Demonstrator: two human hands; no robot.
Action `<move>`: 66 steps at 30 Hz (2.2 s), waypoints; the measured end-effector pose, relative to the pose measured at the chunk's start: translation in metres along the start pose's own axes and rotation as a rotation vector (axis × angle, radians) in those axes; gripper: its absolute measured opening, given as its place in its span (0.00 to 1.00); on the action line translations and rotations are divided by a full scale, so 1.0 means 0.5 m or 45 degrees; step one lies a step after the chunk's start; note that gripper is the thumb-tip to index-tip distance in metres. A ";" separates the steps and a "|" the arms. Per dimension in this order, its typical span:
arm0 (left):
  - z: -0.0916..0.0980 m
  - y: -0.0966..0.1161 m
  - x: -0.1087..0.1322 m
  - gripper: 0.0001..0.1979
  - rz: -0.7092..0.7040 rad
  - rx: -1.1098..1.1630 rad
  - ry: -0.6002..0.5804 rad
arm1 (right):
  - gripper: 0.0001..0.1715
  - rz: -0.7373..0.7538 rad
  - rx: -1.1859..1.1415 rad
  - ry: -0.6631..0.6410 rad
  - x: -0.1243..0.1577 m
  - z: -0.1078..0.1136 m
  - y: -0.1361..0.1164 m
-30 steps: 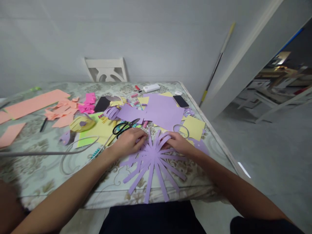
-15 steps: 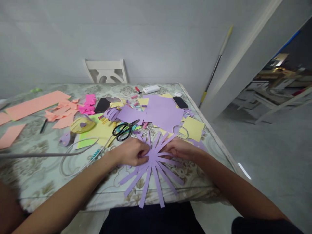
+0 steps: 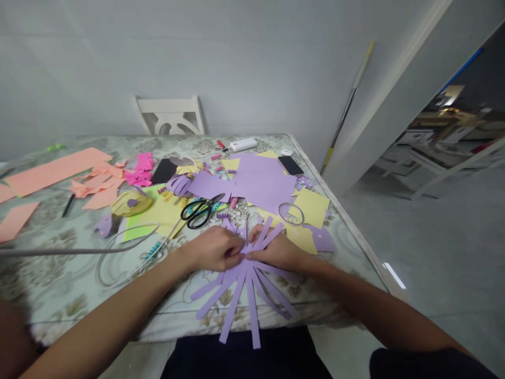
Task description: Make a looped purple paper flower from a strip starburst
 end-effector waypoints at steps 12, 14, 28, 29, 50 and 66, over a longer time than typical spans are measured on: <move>0.160 -0.107 0.023 0.19 0.463 -0.243 0.784 | 0.16 -0.150 -0.336 0.231 -0.008 0.067 -0.025; 0.161 -0.119 0.023 0.20 0.532 -0.286 0.766 | 0.18 -0.151 -0.390 0.275 -0.009 0.076 -0.029; 0.111 -0.110 0.008 0.28 0.565 0.378 0.467 | 0.17 -0.096 -0.400 0.369 -0.014 0.094 -0.027; 0.112 -0.104 0.006 0.26 0.550 0.400 0.457 | 0.17 -0.097 -0.396 0.372 -0.014 0.095 -0.027; 0.160 -0.167 0.025 0.14 0.630 -0.244 0.631 | 0.32 -0.116 -0.830 0.489 -0.031 0.213 -0.043; 0.170 -0.164 0.030 0.15 0.739 0.968 0.940 | 0.34 -0.225 -1.062 0.432 -0.034 0.209 -0.021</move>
Point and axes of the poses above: each hand's wrist, its own x-axis away from the middle knuckle, its own z-axis out of the back of the hand, y = z × x, the point moved 10 cm from there along -x, towards the middle knuckle, and after that the axes turned 14 degrees about y, right-handed, at the moved point
